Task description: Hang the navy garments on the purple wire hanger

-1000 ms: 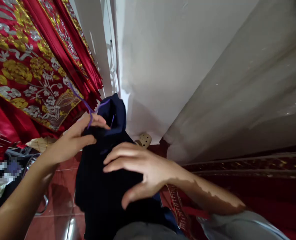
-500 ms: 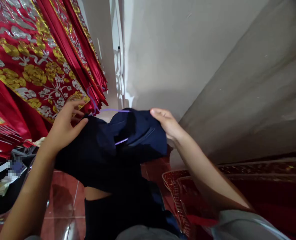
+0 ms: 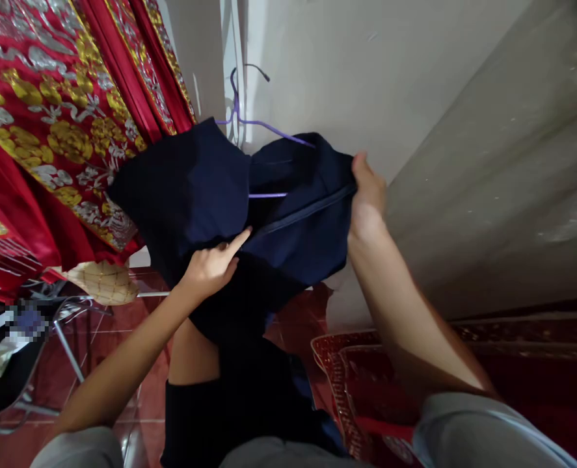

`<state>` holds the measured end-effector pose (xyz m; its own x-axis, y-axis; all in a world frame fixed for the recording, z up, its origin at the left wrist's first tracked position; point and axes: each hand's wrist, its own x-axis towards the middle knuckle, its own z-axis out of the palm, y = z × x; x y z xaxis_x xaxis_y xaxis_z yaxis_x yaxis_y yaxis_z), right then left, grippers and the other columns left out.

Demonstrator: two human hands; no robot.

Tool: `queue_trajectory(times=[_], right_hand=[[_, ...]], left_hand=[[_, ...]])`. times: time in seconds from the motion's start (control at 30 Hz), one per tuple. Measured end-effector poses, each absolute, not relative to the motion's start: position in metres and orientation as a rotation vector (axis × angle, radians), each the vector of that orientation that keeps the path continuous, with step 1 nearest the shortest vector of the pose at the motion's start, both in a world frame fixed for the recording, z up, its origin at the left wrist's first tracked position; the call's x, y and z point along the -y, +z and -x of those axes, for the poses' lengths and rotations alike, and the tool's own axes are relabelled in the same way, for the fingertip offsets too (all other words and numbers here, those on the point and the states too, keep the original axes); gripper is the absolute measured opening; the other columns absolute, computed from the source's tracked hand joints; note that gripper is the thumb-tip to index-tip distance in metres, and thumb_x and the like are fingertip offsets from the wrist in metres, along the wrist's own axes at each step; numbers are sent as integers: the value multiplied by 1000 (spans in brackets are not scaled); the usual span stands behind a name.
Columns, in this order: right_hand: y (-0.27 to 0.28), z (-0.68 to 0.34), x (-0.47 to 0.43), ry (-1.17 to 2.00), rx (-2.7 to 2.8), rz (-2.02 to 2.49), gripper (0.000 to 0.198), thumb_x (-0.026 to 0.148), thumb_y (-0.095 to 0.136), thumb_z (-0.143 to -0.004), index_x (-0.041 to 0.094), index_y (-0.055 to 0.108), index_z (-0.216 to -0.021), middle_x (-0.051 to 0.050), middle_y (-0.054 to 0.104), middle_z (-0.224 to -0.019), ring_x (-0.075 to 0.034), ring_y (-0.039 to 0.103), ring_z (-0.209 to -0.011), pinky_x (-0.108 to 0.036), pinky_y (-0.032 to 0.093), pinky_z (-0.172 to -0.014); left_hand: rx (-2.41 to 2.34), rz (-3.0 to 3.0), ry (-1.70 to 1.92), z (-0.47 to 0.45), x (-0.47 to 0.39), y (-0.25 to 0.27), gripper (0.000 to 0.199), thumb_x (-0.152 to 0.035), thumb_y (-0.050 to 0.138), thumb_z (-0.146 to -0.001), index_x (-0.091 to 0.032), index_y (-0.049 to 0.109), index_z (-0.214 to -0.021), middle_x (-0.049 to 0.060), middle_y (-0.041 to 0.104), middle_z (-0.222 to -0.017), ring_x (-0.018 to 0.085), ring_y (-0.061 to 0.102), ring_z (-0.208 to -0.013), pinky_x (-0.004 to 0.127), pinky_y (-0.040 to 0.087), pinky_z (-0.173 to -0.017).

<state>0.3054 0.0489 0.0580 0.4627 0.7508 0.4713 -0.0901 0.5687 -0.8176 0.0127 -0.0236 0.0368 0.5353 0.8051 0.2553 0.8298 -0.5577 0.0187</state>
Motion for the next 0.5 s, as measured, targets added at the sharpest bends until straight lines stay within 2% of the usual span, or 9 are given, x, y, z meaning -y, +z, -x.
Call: queue_trajectory(times=[0.1, 0.17, 0.27, 0.33, 0.4, 0.43, 0.5], right_hand=[[51, -306, -38, 601, 764, 839, 45, 59, 65, -87, 15, 69, -95, -13, 72, -105, -22, 70, -102, -36, 57, -87], [49, -309, -41, 613, 762, 872, 46, 59, 63, -88, 15, 69, -98, -13, 71, -108, -22, 70, -103, -39, 57, -90], [38, -310, -46, 407, 769, 987, 39, 55, 55, -94, 17, 65, -94, -11, 68, -105, -23, 68, -104, -45, 53, -99], [19, -298, -34, 147, 754, 1055, 31, 47, 55, -95, 18, 63, -102, -10, 64, -112, -23, 64, -111, -47, 49, -103], [-9, -271, -5, -38, 704, 1073, 29, 37, 61, -92, 21, 59, -116, -9, 59, -124, -22, 57, -119, -45, 45, -106], [-24, -254, 13, -38, 677, 1053, 27, 35, 63, -91, 22, 59, -115, -8, 59, -122, -20, 57, -118, -43, 45, -106], [-51, -216, 50, 137, 688, 986, 15, 33, 65, -91, 22, 61, -101, -3, 61, -101, -16, 61, -96, -35, 50, -92]], left_hand=[[1500, 2589, -287, -29, 20, 23, 55, -26, 52, -101, -19, 43, -155, 15, 71, -115, 30, 73, -94, 38, 59, -75], [1508, 2599, -284, -32, 20, 15, 39, -27, 55, -101, -11, 59, -136, 19, 70, -110, 33, 71, -100, 39, 58, -77], [1515, 2701, -443, -29, 26, 2, 18, -27, 62, -98, -13, 66, -108, 15, 69, -97, 30, 70, -91, 36, 56, -75], [1539, 2728, -719, -29, 36, -8, 9, -25, 65, -95, -16, 65, -94, 9, 66, -86, 25, 68, -79, 33, 53, -72], [1566, 2705, -1103, -34, 48, -18, 11, -23, 66, -94, -18, 60, -86, 4, 63, -78, 21, 65, -74, 31, 52, -72], [1589, 2689, -1309, -38, 54, -24, 12, -23, 66, -94, -19, 59, -84, 2, 62, -78, 19, 65, -74, 29, 51, -73], [1673, 2645, -1727, -47, 65, -37, 12, -24, 67, -93, -20, 57, -90, 1, 64, -84, 16, 66, -76, 26, 52, -74]])
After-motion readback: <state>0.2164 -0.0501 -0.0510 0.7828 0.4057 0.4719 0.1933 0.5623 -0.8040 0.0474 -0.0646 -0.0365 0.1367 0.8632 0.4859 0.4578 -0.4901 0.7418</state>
